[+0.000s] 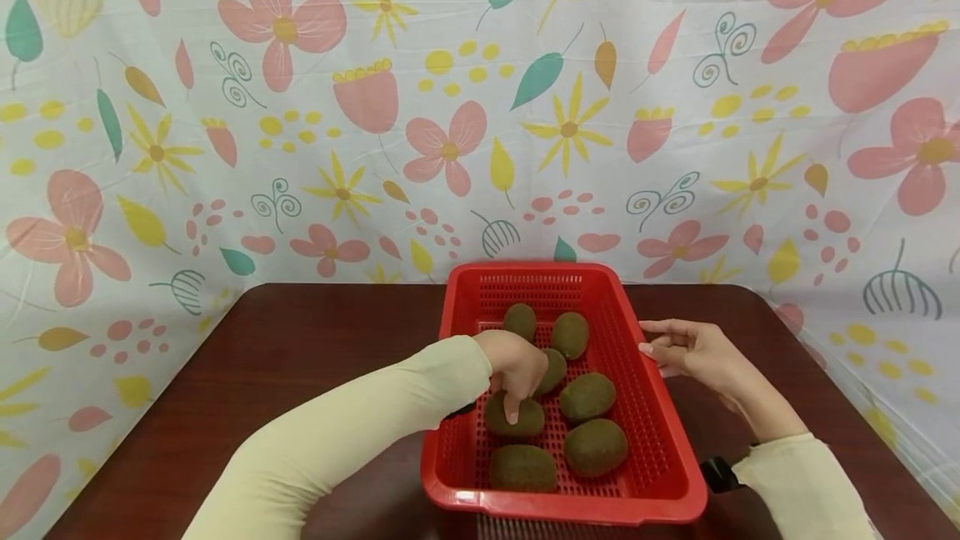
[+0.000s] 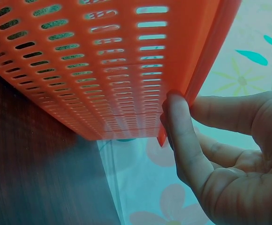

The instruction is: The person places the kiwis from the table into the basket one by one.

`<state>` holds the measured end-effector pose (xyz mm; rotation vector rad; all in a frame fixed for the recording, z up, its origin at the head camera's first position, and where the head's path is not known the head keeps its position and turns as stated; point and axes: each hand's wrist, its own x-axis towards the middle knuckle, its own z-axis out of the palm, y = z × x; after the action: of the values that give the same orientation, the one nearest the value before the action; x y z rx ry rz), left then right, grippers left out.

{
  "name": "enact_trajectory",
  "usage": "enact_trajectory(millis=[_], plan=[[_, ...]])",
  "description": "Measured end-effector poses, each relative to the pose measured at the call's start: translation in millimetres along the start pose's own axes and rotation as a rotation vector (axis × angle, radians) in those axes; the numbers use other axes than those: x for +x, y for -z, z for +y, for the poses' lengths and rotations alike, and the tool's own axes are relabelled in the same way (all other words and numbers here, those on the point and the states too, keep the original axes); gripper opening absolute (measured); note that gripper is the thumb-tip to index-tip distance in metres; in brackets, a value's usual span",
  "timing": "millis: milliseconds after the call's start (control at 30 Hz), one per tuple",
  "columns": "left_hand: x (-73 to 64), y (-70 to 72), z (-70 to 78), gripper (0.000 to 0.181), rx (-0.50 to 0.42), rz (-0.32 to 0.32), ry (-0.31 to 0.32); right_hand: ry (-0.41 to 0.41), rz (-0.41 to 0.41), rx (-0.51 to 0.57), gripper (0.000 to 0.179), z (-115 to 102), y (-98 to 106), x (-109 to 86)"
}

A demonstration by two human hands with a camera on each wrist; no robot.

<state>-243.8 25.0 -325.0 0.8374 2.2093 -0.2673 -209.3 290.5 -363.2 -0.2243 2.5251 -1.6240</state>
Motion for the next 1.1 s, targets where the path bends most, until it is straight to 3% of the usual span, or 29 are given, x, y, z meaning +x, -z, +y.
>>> enact_trajectory(millis=[167, 300, 433, 533, 667, 900, 1100], plan=[[3.9, -0.5, 4.9, 0.035, -0.008, -0.033, 0.039, -0.006, -0.001, 0.002, 0.062, -1.5, -0.9, 0.7], [6.1, -0.6, 6.2, 0.034, 0.004, -0.045, 0.051, -0.005, 0.001, 0.002, 0.062, -1.8, -1.1, 1.1], [8.3, -0.5, 5.7, 0.02, 0.028, -0.042, 0.082, -0.006, 0.002, -0.002, 0.062, -2.1, -1.8, 1.7], [9.3, -0.4, 6.0, 0.053, 0.067, -0.039, 0.128, -0.007, -0.001, -0.002, 0.062, -2.4, -2.4, 2.4], [9.2, -0.1, 7.1, 0.075, 0.125, -0.058, 0.177, -0.001, -0.008, -0.001, 0.062, -1.9, -2.5, 3.5], [4.9, 1.2, 8.5, 0.081, 0.172, -0.079, 0.223, -0.012, -0.01, 0.003, 0.061, -1.0, -3.5, 4.0], [-0.8, 0.0, 1.6, 0.077, 0.127, 0.001, 0.158, -0.011, -0.018, -0.006, 0.061, -1.0, -3.5, 2.8]])
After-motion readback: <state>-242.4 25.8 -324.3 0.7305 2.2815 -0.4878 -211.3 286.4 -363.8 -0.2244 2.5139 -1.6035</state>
